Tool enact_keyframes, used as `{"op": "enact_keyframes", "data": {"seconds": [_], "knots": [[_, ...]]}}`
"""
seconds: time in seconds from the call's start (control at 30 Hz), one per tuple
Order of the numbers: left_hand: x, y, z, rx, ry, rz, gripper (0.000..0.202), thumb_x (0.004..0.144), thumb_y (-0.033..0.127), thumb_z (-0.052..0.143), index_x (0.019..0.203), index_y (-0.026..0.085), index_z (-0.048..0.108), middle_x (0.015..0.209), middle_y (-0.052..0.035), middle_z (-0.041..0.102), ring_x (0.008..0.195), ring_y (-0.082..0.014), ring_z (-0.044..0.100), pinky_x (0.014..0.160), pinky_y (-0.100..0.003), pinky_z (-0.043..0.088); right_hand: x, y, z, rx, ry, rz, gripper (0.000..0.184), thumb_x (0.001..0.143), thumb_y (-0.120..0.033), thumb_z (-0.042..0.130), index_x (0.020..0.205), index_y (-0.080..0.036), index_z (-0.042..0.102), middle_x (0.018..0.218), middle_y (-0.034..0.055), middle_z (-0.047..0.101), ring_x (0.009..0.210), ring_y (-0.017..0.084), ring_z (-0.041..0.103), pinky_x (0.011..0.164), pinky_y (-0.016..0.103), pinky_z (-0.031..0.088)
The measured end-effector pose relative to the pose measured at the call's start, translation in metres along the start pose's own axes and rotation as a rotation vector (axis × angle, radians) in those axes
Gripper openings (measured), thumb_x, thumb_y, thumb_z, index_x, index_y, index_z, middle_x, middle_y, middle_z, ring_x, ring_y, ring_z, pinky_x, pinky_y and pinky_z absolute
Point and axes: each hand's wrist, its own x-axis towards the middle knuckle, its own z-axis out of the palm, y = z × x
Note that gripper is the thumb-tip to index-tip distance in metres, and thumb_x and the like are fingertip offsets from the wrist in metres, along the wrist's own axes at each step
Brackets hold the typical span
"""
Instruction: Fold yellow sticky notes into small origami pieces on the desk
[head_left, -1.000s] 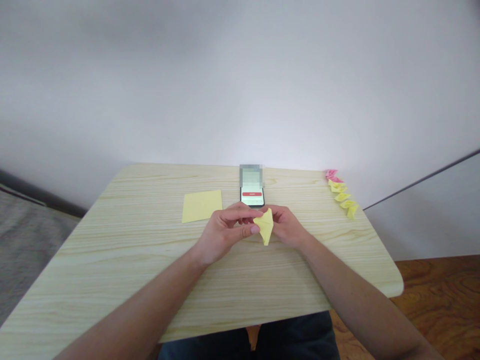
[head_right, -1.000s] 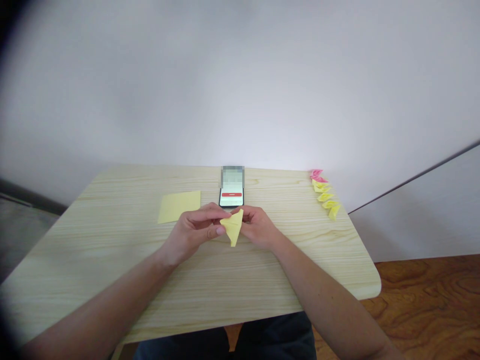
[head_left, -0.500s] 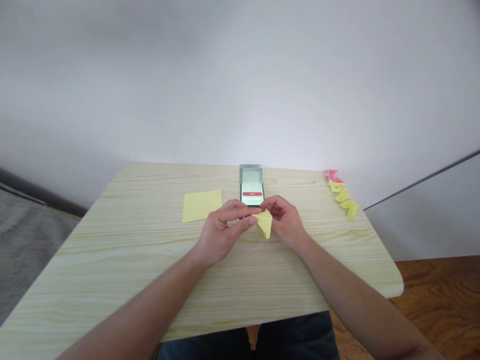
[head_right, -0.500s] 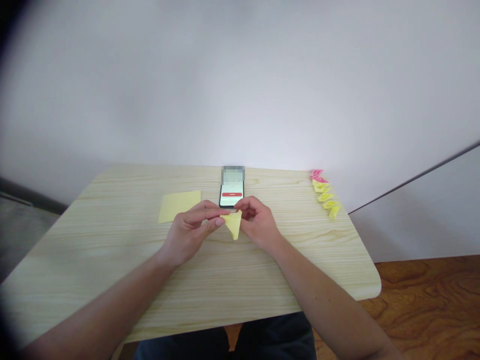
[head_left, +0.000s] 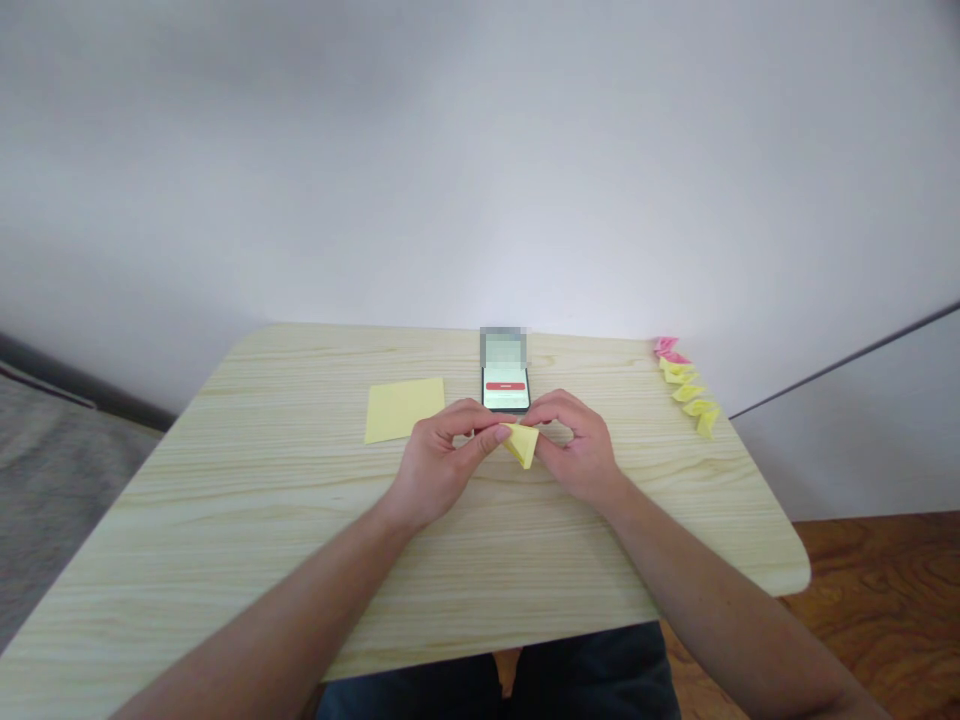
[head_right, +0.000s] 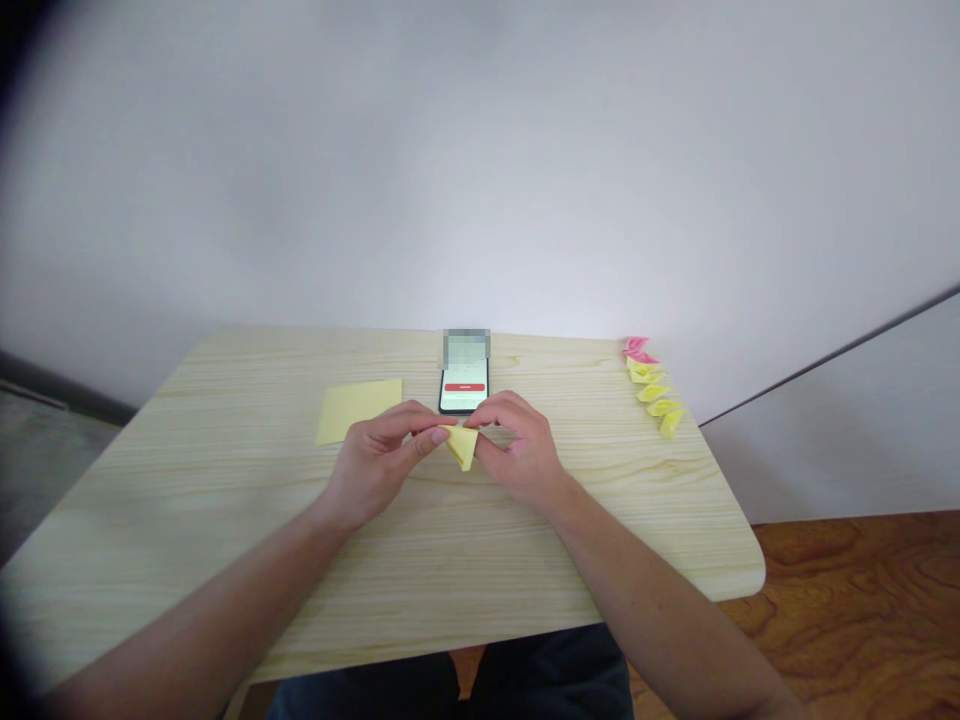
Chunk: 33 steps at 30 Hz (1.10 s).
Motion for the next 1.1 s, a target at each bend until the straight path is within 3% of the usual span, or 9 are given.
{"op": "enact_keyframes", "data": {"seconds": [0.4, 0.67, 0.83, 1.1], "knots": [[0.0024, -0.0037, -0.0013, 0.028, 0.074, -0.035, 0.016, 0.089, 0.037, 0.072, 0.091, 0.023, 0.08, 0.084, -0.0046, 0.069, 0.079, -0.0177, 0.059, 0.074, -0.031, 0.045, -0.001, -0.0002, -0.0034, 0.186, -0.079, 0.168, 0.015, 0.092, -0.029, 0.066, 0.103, -0.025, 0.076, 0.098, 0.0053, 0.07, 0.088, 0.02, 0.064, 0.081, 0.035, 0.052], [0.0041, -0.0037, -0.0014, 0.01, 0.035, -0.051, 0.018, 0.089, 0.038, 0.072, 0.085, 0.021, 0.078, 0.084, -0.0045, 0.067, 0.08, -0.0176, 0.057, 0.074, -0.031, 0.044, -0.0013, -0.0001, -0.0031, 0.122, -0.094, 0.192, 0.017, 0.09, -0.038, 0.071, 0.086, -0.021, 0.072, 0.083, 0.0038, 0.068, 0.079, 0.019, 0.062, 0.075, 0.033, 0.049], [0.0038, -0.0075, 0.0003, -0.044, 0.053, -0.192, 0.025, 0.087, 0.043, 0.073, 0.094, 0.02, 0.078, 0.087, -0.0051, 0.072, 0.078, -0.0179, 0.06, 0.07, -0.029, 0.044, -0.0026, 0.0028, -0.0024, 0.156, -0.072, 0.274, 0.022, 0.089, -0.042, 0.072, 0.082, -0.021, 0.073, 0.08, 0.0029, 0.068, 0.076, 0.018, 0.061, 0.071, 0.032, 0.048], [0.0055, -0.0038, 0.0023, -0.173, 0.049, -0.274, 0.027, 0.083, 0.045, 0.076, 0.086, 0.018, 0.075, 0.079, -0.0017, 0.07, 0.07, -0.0148, 0.059, 0.064, -0.026, 0.044, -0.0014, 0.0076, 0.0015, 0.342, -0.114, 0.448, 0.026, 0.082, -0.046, 0.078, 0.084, -0.021, 0.073, 0.076, 0.0016, 0.071, 0.068, 0.015, 0.061, 0.063, 0.028, 0.048]]}}
